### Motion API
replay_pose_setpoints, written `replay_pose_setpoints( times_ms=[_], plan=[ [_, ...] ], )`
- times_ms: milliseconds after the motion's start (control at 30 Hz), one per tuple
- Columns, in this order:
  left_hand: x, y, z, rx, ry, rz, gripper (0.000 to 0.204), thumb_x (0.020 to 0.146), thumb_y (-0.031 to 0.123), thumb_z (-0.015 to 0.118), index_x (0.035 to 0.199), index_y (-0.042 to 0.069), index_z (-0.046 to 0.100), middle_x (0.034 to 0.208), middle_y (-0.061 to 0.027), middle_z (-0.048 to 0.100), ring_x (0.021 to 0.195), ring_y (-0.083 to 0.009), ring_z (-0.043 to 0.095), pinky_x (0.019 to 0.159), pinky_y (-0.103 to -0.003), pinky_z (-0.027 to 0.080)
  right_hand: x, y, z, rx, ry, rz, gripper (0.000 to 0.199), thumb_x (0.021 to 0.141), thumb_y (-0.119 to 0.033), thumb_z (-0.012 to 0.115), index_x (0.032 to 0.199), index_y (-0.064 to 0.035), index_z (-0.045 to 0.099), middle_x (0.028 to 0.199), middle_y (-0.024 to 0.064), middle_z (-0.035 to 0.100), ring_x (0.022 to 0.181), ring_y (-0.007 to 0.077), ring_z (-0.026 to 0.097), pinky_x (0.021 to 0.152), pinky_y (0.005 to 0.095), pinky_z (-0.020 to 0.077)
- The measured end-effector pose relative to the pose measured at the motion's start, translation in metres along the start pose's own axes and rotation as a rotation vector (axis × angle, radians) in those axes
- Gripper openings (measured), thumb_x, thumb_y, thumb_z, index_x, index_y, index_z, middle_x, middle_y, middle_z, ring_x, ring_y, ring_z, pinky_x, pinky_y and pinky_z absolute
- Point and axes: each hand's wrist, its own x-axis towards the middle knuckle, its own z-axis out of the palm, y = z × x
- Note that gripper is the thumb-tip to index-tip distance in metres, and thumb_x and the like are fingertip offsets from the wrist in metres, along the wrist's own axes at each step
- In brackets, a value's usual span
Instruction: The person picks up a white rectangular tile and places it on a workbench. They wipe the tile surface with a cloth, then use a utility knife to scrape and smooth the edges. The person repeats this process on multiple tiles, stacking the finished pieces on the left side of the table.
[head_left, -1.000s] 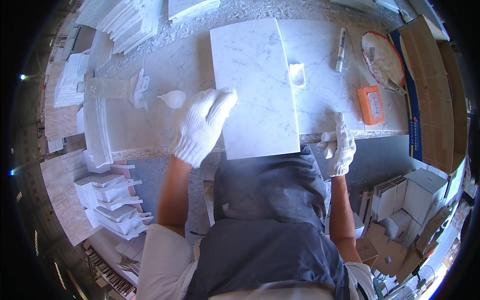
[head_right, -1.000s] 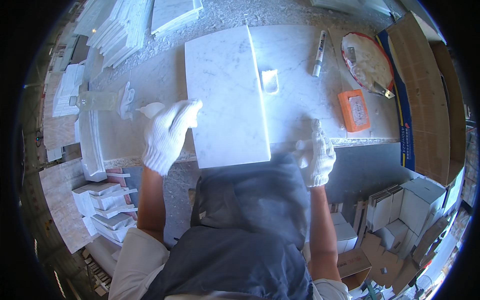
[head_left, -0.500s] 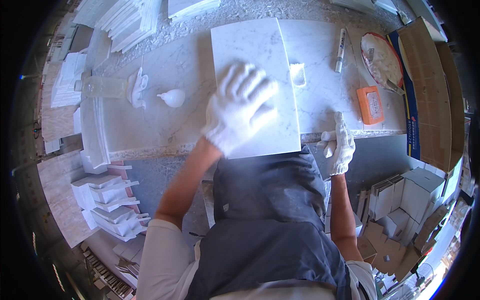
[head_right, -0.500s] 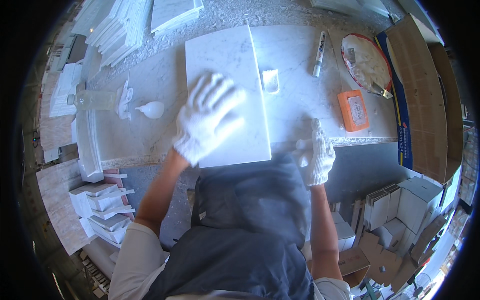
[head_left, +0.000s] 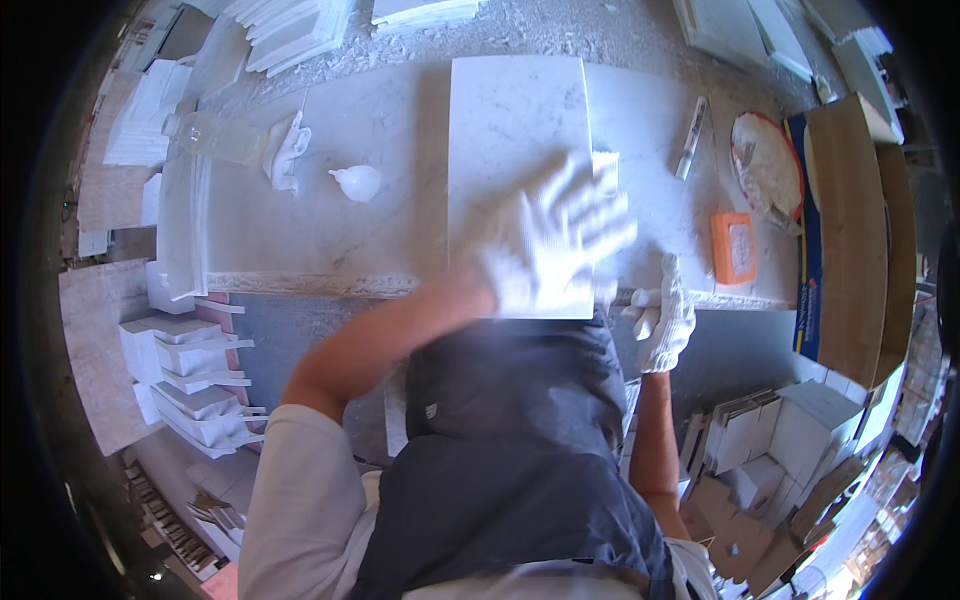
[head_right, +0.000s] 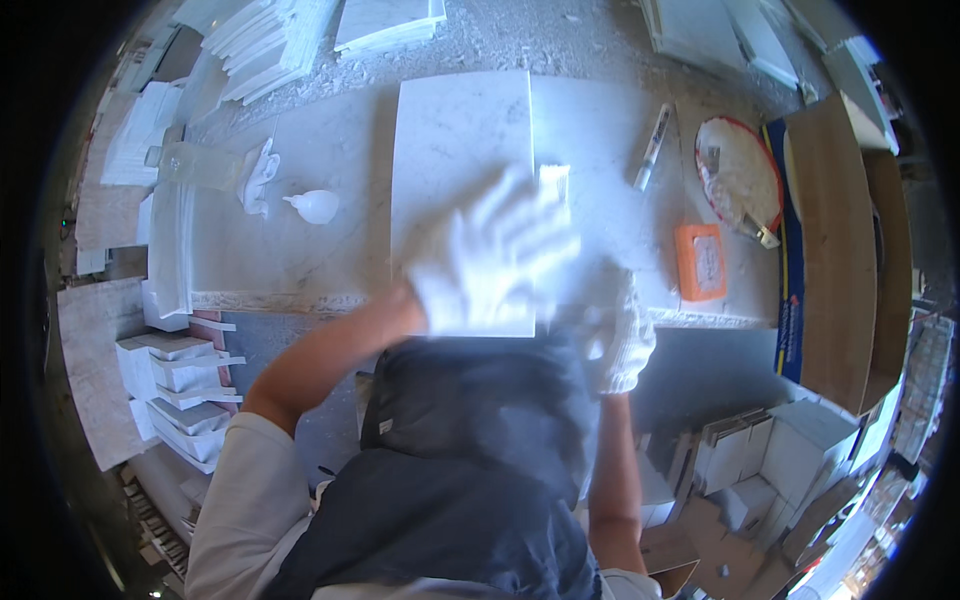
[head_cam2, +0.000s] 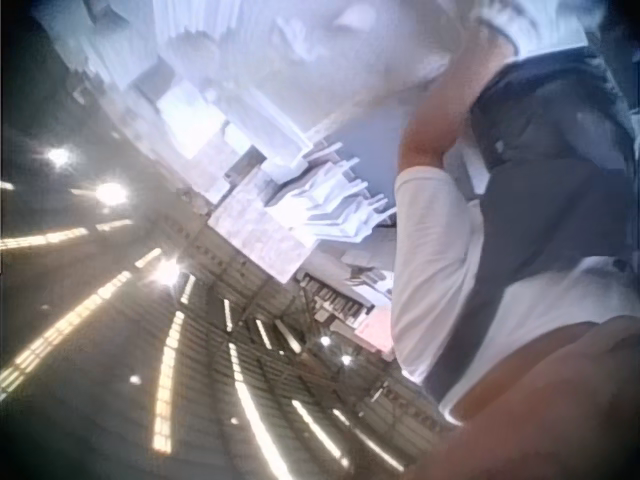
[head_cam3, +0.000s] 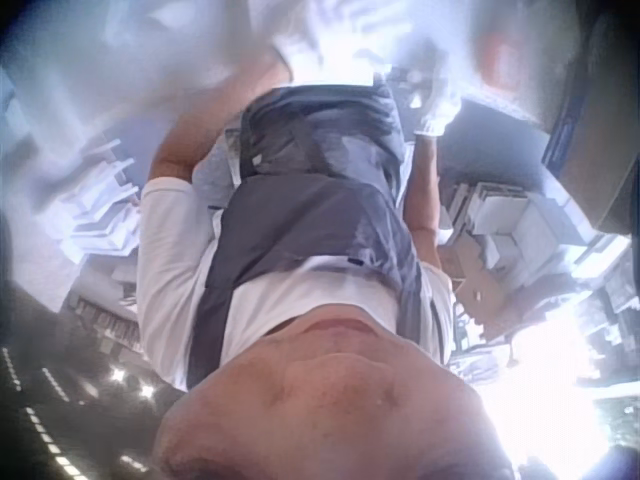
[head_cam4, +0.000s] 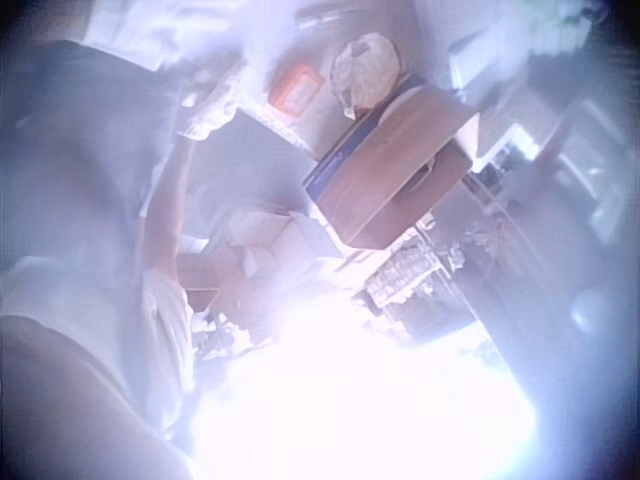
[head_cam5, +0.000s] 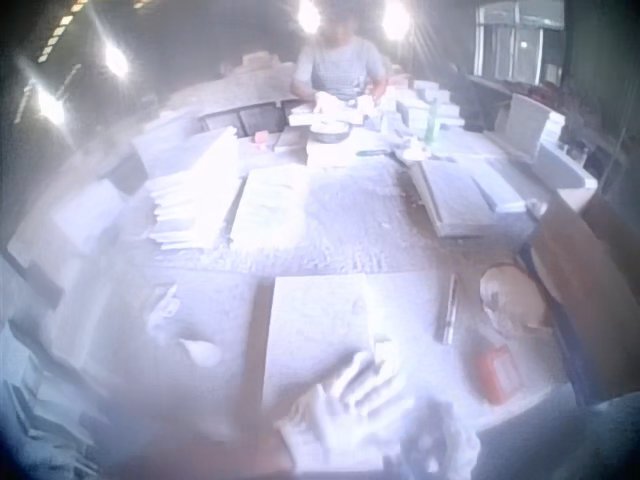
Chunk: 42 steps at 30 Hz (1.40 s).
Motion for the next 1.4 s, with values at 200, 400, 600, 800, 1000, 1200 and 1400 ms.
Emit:
replay_pose_setpoints(
  times_ms=[200, 400, 600, 800, 1000, 1200, 1400],
  plan=[
    [-0.058, 0.086, 0.003, -0.587, 0.346, 0.226, 0.075, 0.104, 0.07, 0.034, 0.161, 0.023, 0.044, 0.173, -0.0031, 0.033, 0.163, -0.0241, 0.019, 0.134, -0.055, 0.006, 0.003, -0.002, -0.007, -0.015, -0.073, -0.008, 0.074, 0.084, -0.022, 0.078, 0.149, 0.003, 0.053, 0.142, 0.0255, 0.065, 0.123, 0.0389, 0.07, 0.101, 0.0458, 0.0584],
    [-0.091, 0.088, 0.014, -0.984, 0.7, 0.116, 0.037, 0.088, 0.037, 0.075, 0.117, 0.014, 0.075, 0.124, -0.0087, 0.07, 0.124, -0.0303, 0.064, 0.117, -0.053, 0.045, 0.002, -0.018, -0.002, 0.107, -0.062, 0.18, 0.073, 0.082, -0.017, 0.079, 0.147, 0.0034, 0.055, 0.127, 0.019, 0.074, 0.104, 0.0349, 0.076, 0.092, 0.0439, 0.0604],
    [-0.125, 0.055, 0.022, -0.901, 0.907, -0.363, 0.018, 0.083, 0.013, 0.08, 0.099, 0.01, 0.074, 0.099, -0.0065, 0.073, 0.105, -0.0289, 0.071, 0.1, -0.046, 0.057, 0.007, -0.035, -0.003, 0.361, -0.061, 0.499, 0.064, 0.092, -0.019, 0.072, 0.149, 0.003, 0.055, 0.113, 0.0132, 0.077, 0.097, 0.027, 0.075, 0.09, 0.04, 0.0601],
    [-0.135, 0.049, 0.039, -0.87, 0.865, -0.852, 0.029, 0.089, 0.011, 0.08, 0.116, 0.006, 0.071, 0.109, -0.0107, 0.073, 0.103, -0.0316, 0.071, 0.093, -0.042, 0.057, 0.003, -0.091, -0.007, 0.704, -0.164, 0.437, 0.05, 0.107, -0.022, 0.063, 0.148, 0.0063, 0.056, 0.125, 0.0136, 0.074, 0.106, 0.0212, 0.072, 0.101, 0.0325, 0.0542],
    [-0.137, 0.05, 0.04, -1.357, 0.595, -0.945, 0.047, 0.096, 0.016, 0.077, 0.138, 0.002, 0.059, 0.132, -0.0168, 0.065, 0.124, -0.0244, 0.062, 0.106, -0.038, 0.05, 0.027, -0.138, -0.011, 0.056, -0.29, 0.258, 0.053, 0.094, -0.03, 0.08, 0.138, -0.0045, 0.067, 0.13, 0.0217, 0.07, 0.108, 0.0345, 0.072, 0.095, 0.0392, 0.0581],
    [-0.118, 0.03, 0.059, -1.506, 0.389, -1.062, 0.061, 0.096, 0.034, 0.075, 0.142, 0.0, 0.054, 0.132, -0.0184, 0.065, 0.124, -0.0267, 0.062, 0.108, -0.039, 0.048, 0.042, -0.144, 0.001, -0.114, -0.213, 0.211, 0.053, 0.092, -0.032, 0.081, 0.138, -0.0078, 0.068, 0.133, 0.0211, 0.069, 0.103, 0.0369, 0.073, 0.09, 0.0413, 0.0594],
    [-0.106, 0.021, 0.086, -1.571, 0.265, -1.166, 0.082, 0.091, 0.058, 0.075, 0.146, 0.001, 0.052, 0.133, -0.0217, 0.067, 0.123, -0.0328, 0.065, 0.107, -0.044, 0.048, 0.037, -0.145, 0.007, 0.007, -0.228, 0.119, 0.052, 0.091, -0.033, 0.079, 0.134, -0.0068, 0.068, 0.139, 0.0227, 0.064, 0.111, 0.0435, 0.069, 0.095, 0.0465, 0.0572]
  ],
)
